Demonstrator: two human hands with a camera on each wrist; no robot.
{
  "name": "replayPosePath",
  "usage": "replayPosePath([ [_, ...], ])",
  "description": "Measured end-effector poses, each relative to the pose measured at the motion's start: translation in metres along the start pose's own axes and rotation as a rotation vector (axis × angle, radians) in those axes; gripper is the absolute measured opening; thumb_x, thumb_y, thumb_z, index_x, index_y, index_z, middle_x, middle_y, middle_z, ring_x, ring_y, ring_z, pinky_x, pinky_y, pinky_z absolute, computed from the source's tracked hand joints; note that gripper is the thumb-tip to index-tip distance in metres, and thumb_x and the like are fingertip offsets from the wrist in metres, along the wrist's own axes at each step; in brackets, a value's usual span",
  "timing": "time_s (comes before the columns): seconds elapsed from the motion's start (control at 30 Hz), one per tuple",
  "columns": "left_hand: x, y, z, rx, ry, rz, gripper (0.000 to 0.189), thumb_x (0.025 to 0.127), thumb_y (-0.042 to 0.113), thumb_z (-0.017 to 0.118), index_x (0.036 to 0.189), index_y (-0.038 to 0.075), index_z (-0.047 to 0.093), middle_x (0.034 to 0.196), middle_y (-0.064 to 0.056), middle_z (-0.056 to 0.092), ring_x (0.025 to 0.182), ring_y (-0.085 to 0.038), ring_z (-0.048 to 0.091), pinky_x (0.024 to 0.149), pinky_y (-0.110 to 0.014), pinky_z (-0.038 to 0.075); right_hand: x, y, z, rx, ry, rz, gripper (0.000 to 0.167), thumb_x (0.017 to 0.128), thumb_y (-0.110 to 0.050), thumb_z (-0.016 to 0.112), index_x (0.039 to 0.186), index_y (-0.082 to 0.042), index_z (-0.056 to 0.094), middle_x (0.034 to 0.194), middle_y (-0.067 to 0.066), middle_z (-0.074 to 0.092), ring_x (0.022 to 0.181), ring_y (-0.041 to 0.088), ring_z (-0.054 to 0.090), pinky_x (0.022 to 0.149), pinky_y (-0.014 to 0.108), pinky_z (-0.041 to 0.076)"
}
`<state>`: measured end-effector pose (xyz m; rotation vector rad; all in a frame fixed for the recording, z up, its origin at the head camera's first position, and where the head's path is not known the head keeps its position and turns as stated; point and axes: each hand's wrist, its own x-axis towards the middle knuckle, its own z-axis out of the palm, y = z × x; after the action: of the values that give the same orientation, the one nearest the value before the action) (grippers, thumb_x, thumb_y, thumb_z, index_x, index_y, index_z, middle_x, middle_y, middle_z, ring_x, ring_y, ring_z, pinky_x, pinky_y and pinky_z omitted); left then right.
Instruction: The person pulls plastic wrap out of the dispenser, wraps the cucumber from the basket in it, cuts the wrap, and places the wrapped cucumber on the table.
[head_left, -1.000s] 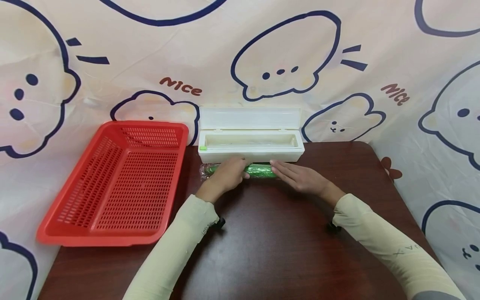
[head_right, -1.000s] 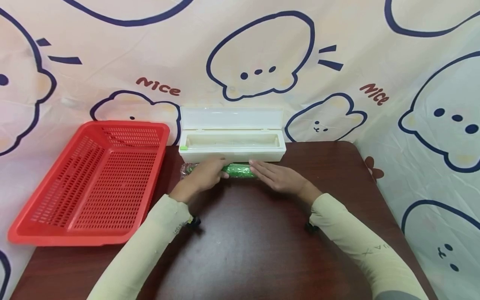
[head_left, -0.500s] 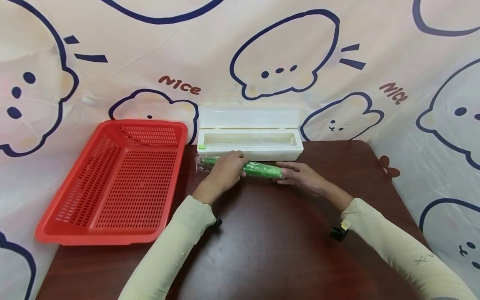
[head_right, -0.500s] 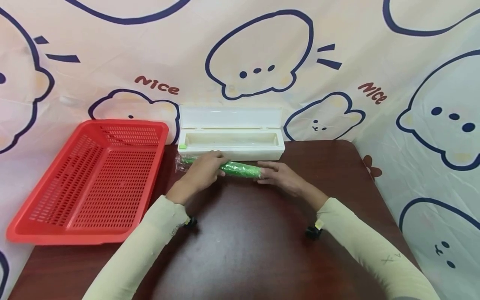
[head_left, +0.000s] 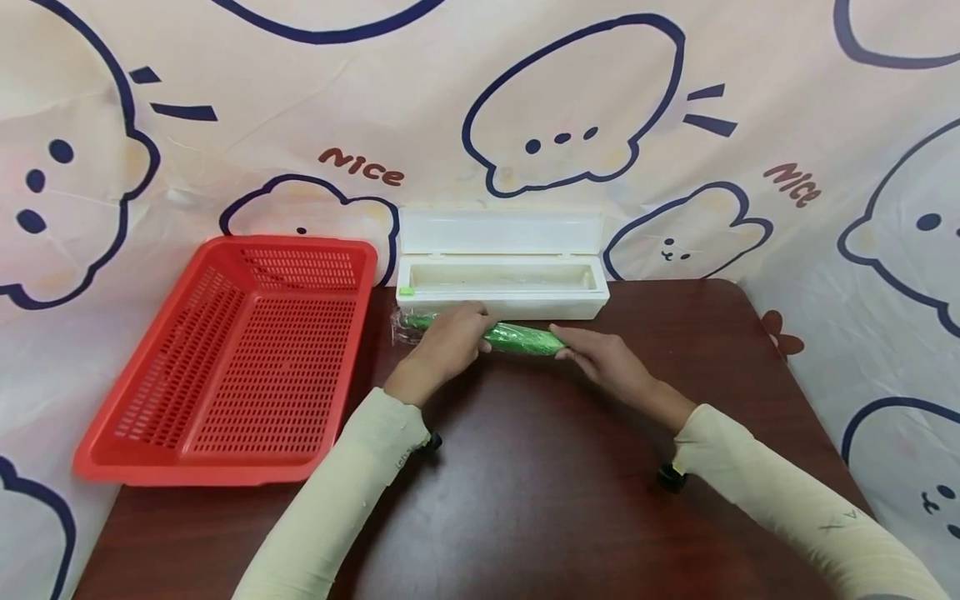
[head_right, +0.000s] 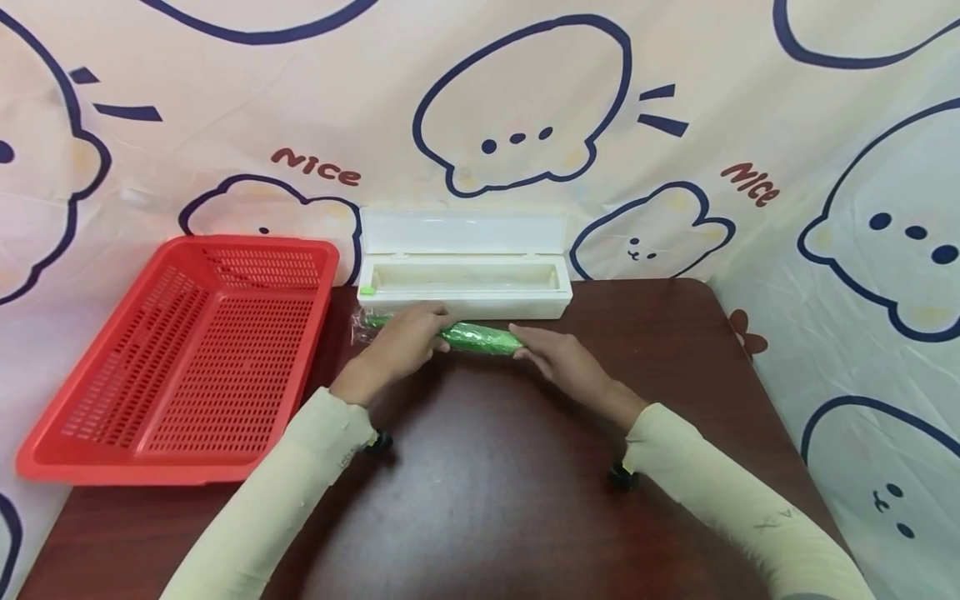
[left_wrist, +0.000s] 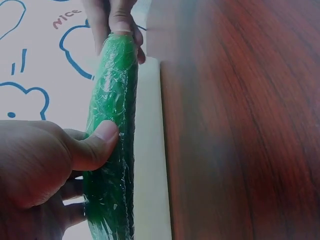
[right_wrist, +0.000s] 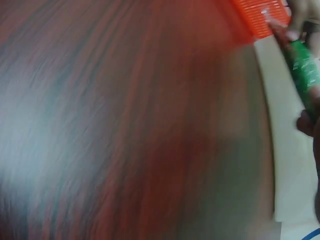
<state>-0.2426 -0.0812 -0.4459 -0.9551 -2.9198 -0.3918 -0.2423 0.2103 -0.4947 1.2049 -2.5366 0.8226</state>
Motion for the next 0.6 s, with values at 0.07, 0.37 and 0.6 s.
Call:
replayPosePath([
  [0.07, 0.0, 0.001, -0.001, -0.017, -0.012, -0.009, 0.01, 0.095, 0.016, 0.073, 0.099, 0.01, 0.066, 0.092, -0.007, 0.063, 0.092, -0.024, 0.062, 0.079, -0.037, 0.051, -0.005, 0.002, 0.0, -0.125, 0.021, -0.166, 0.051, 0.091, 0.005, 0.071, 0.14, 0.003, 0.059, 0.135, 0.019, 0.067, 0.108, 0.024, 0.073, 0.082, 0.035, 0.061],
  [0.37, 0.001, 0.003, -0.001, -0.033, -0.038, -0.049, 0.024, 0.096, 0.016, 0.071, 0.119, 0.009, 0.071, 0.099, -0.007, 0.066, 0.099, -0.024, 0.063, 0.081, -0.038, 0.053, -0.013, 0.018, -0.002, -0.495, 0.126, -0.525, 0.035, 0.109, 0.0, 0.039, 0.131, 0.005, 0.065, 0.135, 0.024, 0.066, 0.119, 0.031, 0.069, 0.086, 0.04, 0.061],
  [0.6, 0.0, 0.003, 0.004, 0.092, 0.045, 0.025, 0.02, 0.093, 0.017, 0.076, 0.111, 0.012, 0.072, 0.094, -0.006, 0.065, 0.089, -0.023, 0.063, 0.073, -0.037, 0.053, 0.001, 0.0, -0.001, -0.164, -0.026, 0.062, 0.066, 0.094, -0.037, 0.073, 0.145, -0.002, 0.051, 0.139, 0.015, 0.062, 0.128, 0.03, 0.06, 0.106, 0.049, 0.049],
])
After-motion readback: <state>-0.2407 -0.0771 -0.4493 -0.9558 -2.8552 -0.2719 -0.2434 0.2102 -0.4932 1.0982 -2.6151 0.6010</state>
